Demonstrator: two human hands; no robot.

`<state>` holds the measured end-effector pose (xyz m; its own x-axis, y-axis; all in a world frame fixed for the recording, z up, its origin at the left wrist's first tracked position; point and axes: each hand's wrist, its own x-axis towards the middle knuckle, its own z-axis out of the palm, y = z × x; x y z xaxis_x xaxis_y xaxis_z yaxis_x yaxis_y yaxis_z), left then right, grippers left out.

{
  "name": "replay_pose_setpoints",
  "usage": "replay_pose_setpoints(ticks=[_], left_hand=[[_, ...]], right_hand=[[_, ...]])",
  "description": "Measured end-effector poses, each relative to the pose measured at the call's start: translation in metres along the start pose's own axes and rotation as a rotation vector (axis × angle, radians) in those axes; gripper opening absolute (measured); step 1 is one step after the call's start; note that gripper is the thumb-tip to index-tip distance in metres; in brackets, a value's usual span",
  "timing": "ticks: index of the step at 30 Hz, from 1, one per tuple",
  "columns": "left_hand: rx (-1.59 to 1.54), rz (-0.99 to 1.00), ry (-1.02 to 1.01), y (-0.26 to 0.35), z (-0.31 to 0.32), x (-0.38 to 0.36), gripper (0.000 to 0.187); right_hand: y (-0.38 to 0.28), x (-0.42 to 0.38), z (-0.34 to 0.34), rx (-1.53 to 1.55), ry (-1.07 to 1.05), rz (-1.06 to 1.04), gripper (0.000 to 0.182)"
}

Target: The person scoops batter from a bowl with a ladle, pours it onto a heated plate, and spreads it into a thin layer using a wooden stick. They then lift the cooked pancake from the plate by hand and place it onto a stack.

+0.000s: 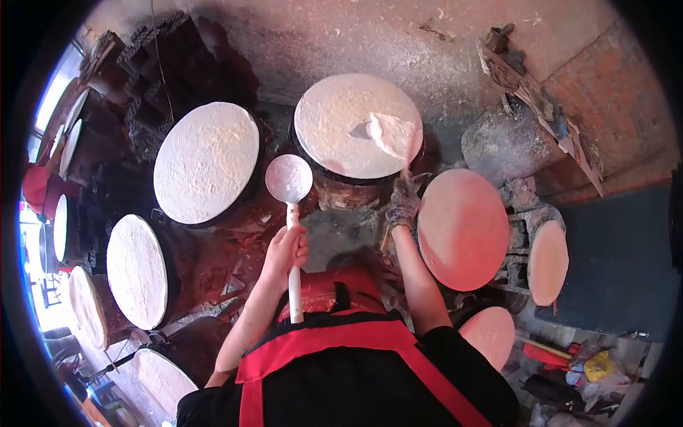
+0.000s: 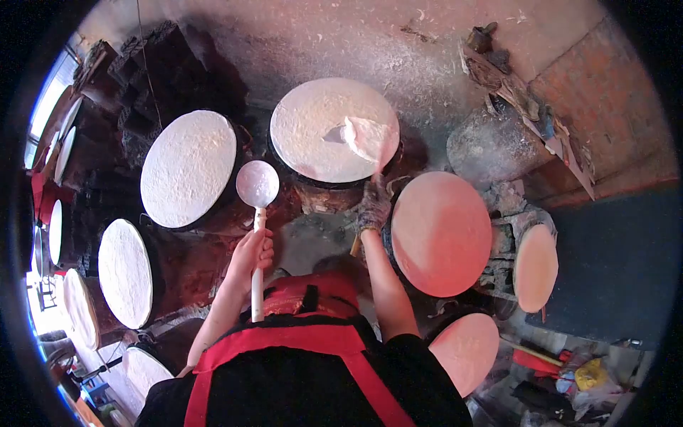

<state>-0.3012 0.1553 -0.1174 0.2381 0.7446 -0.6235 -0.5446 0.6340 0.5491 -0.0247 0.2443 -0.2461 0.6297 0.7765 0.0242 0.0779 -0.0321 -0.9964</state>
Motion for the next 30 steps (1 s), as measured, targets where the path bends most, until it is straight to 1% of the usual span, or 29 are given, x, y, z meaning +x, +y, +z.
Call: replay_pose_setpoints(ticks=[2,4,6,8,9,11,12,13,14,15,17,18,19,20,22,23,24,26,28,29,30], left_hand=[[-0.003,0.019,-0.005,0.000,-0.004,0.002,0.015],[0.010,-0.005,-0.027,0.001,-0.005,0.002,0.013],[0.016,-0.028,-0.045,0.001,-0.006,0.003,0.012],[0.017,-0.050,-0.059,-0.001,-0.007,0.004,0.012],[0.027,-0.057,-0.066,-0.002,-0.006,0.003,0.014],[0.040,-0.067,-0.069,-0.002,-0.006,0.002,0.014],[0.043,-0.075,-0.068,-0.003,-0.006,0.001,0.015],[0.056,-0.082,-0.059,-0.004,-0.008,0.002,0.016],[0.065,-0.070,-0.060,-0.006,-0.008,0.003,0.014],[0.076,-0.059,-0.061,-0.007,-0.008,0.005,0.013],[0.110,-0.028,-0.058,-0.006,-0.006,0.014,0.010],[0.131,-0.011,-0.050,-0.004,-0.004,0.021,0.009],[0.148,0.003,-0.040,-0.002,-0.003,0.029,0.009],[0.202,0.061,-0.029,-0.001,-0.002,0.040,0.013],[0.318,0.120,-0.036,0.010,-0.002,0.070,0.015],[0.365,0.157,-0.010,0.017,0.004,0.085,0.016],[0.414,0.193,0.016,0.024,0.011,0.100,0.017],[0.519,0.317,0.048,0.024,0.016,0.146,0.014],[0.671,0.310,0.146,0.018,0.026,0.191,0.012],[0.621,0.293,0.149,0.012,0.035,0.197,0.011],[0.571,0.278,0.151,0.005,0.047,0.201,0.011]], right_hand=[[-0.001,-0.022,0.006,-0.056,-0.044,0.010,0.036],[-0.002,-0.043,0.026,-0.105,-0.083,0.020,0.035],[0.022,-0.047,0.054,-0.201,-0.132,-0.085,0.034],[0.037,-0.037,0.062,-0.161,-0.222,-0.073,0.031],[0.034,-0.028,0.053,-0.074,-0.286,-0.006,0.029],[0.027,0.003,0.035,-0.274,-0.200,-0.409,0.023],[0.027,0.020,0.025,-0.313,-0.140,-0.537,0.025],[0.023,0.032,0.014,-0.224,-0.143,-0.316,0.027],[0.017,0.037,0.006,-0.083,-0.129,-0.013,0.029],[0.014,0.034,0.003,0.011,-0.139,0.202,0.031],[0.008,0.015,-0.006,-0.256,-0.341,0.135,0.033],[-0.021,-0.021,-0.009,-0.347,-0.409,0.083,0.034],[-0.015,-0.040,-0.017,-0.325,-0.451,-0.037,0.034],[-0.008,-0.055,-0.027,-0.303,-0.493,-0.157,0.035],[0.034,-0.066,-0.061,-0.079,-0.519,0.131,0.035],[0.039,-0.066,-0.066,-0.028,-0.479,0.168,0.035],[0.043,-0.067,-0.070,0.023,-0.436,0.203,0.035],[0.027,-0.073,-0.066,0.008,-0.246,0.062,0.036],[0.044,-0.067,-0.051,0.008,-0.225,0.148,0.037],[0.041,-0.074,-0.035,-0.039,-0.229,0.149,0.038],[0.034,-0.080,-0.025,-0.011,-0.273,0.212,0.038]])
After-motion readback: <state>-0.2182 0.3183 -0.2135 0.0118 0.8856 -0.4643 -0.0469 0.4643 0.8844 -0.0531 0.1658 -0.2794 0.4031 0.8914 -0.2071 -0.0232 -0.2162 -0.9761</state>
